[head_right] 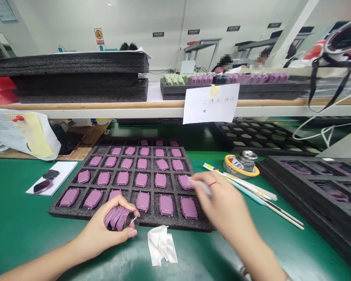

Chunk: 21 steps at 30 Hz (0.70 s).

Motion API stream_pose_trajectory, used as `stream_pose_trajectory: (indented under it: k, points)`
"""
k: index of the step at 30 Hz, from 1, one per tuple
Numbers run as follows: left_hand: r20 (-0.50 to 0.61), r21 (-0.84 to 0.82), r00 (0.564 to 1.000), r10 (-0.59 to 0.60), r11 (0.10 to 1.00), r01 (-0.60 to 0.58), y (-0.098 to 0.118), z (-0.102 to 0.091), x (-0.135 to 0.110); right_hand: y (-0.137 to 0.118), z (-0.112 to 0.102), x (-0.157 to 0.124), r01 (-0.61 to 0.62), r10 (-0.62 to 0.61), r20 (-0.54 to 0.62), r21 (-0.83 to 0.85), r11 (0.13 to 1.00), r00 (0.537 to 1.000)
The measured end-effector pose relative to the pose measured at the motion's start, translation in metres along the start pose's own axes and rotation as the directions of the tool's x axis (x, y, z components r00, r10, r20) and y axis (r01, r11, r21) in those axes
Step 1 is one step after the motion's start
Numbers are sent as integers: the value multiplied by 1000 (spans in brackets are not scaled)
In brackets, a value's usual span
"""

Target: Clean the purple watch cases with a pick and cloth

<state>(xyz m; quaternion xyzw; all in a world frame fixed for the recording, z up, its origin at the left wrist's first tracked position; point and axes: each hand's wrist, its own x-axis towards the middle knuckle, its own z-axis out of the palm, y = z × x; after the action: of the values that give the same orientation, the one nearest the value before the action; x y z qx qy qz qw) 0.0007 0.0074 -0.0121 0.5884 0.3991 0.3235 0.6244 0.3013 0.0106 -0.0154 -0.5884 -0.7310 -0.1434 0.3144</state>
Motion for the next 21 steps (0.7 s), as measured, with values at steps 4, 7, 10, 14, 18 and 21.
stream_pose_trajectory:
  k: [4, 7, 10, 14, 18, 21]
  points:
    - [-9, -1, 1000, -10, 1000, 10, 1, 1, 2, 65, -6, -16, -50, 54, 16, -194, 980, 998]
    - [-12, 2, 1000, -1, 1000, 1, -1, 1, 1, 47, -6, -31, -11, 4, -30, -232, 973, 1000]
    - [-10, 20, 1000, 16, 1000, -16, -5, 1, 0, -12, 0, -49, 177, -178, -16, -35, 984, 984]
    - [-5, 29, 999, 41, 999, -41, -11, -1, -1, -79, 10, -65, 309, -368, 173, 294, 905, 913]
    - [5, 40, 999, 41, 998, -41, -11, -2, -1, -96, 7, -51, 165, -267, 164, 462, 871, 950]
    - [4, 69, 998, 56, 996, -56, -9, -2, 0, -102, -6, -26, 210, -258, 13, 545, 811, 966]
